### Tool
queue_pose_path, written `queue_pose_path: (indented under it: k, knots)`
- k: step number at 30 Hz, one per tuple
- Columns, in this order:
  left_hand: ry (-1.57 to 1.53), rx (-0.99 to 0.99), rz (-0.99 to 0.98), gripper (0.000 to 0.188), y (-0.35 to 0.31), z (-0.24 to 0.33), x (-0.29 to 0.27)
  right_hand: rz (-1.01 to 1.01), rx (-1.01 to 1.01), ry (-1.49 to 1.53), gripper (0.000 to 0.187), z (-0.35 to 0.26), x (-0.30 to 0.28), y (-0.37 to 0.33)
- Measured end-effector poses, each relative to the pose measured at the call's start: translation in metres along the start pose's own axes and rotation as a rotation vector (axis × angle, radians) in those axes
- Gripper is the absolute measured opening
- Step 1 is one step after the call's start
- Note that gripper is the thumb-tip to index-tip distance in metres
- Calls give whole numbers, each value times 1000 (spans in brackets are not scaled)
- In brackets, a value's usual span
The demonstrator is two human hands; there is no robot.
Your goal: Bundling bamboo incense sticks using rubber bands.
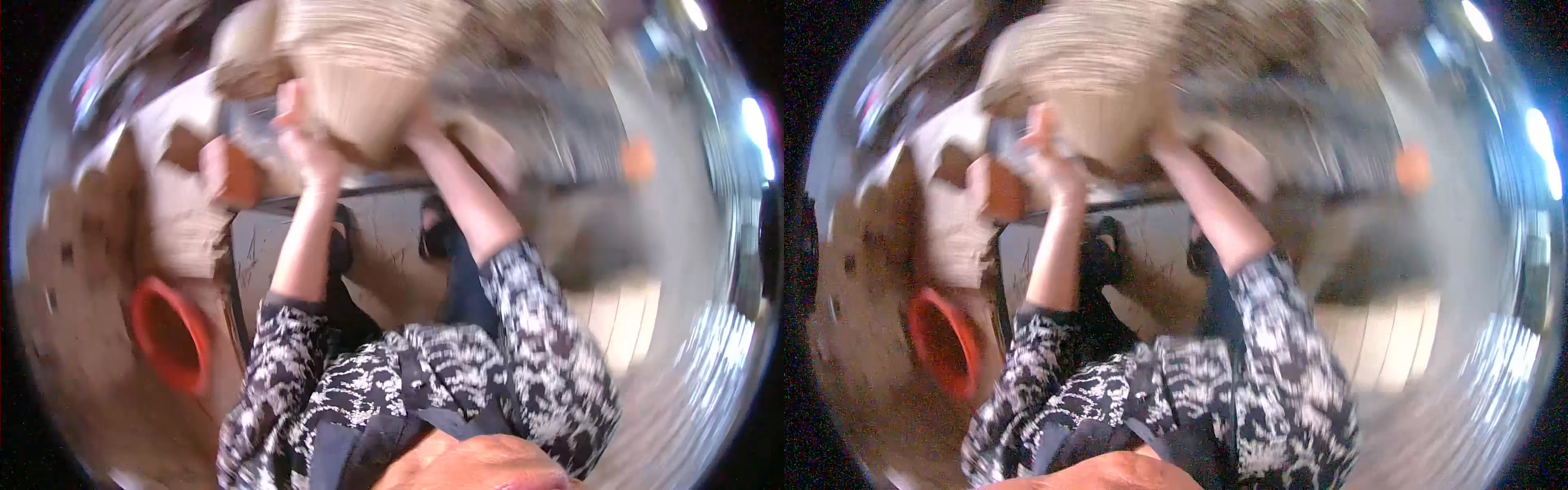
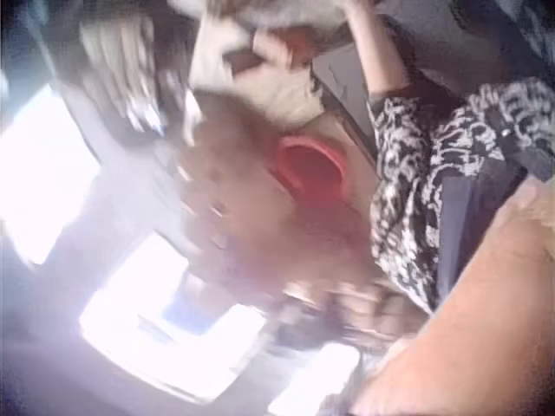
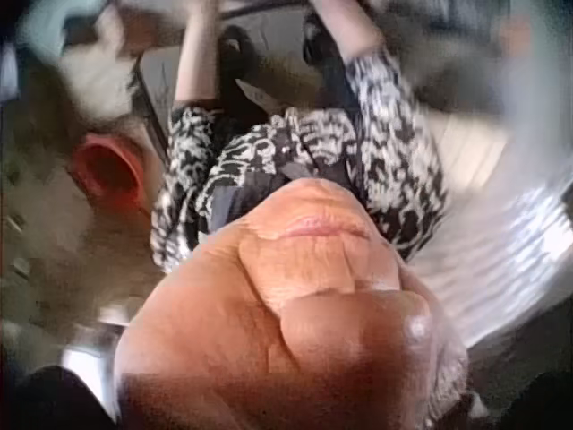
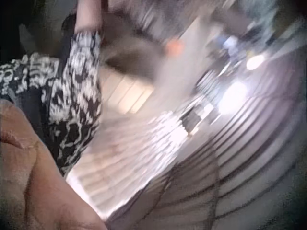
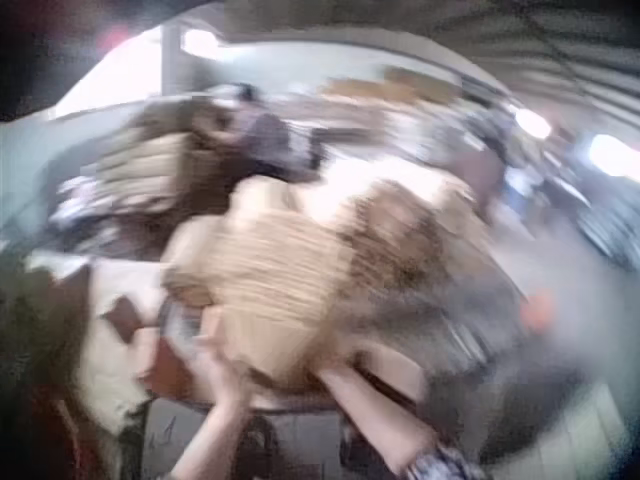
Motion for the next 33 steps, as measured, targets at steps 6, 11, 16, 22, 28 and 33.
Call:
queue_pose_path:
  k: [6,11,16,22,28,33]
  knots:
    - [149,84,-134,91,-19,0,12,44,-151,-261,57,3,19,2]
    - [110,9,-80,88,-6,12,14,129,-111,-146,53,-29,32,-17]
    - [184,96,-65,73,-3,30,21,175,-154,-69,55,-59,42,-12]
    - [1043,749,-24,53,36,25,-17,260,-237,-108,45,-68,61,-16]
    - [451,87,128,64,37,-4,-48,82,-165,-612,34,-34,53,-1]
    - [-183,-182,101,85,7,-18,-9,-55,33,-20,58,-20,32,17]
Point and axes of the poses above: each hand's wrist, its own y-axis towards the middle knuckle, its own x-axis out of the palm, z = x × y, the point moved 1 cm from there along y, towards the middle knuckle, and after that the axes turned 10 degrees about y, right-handed, at the moved point
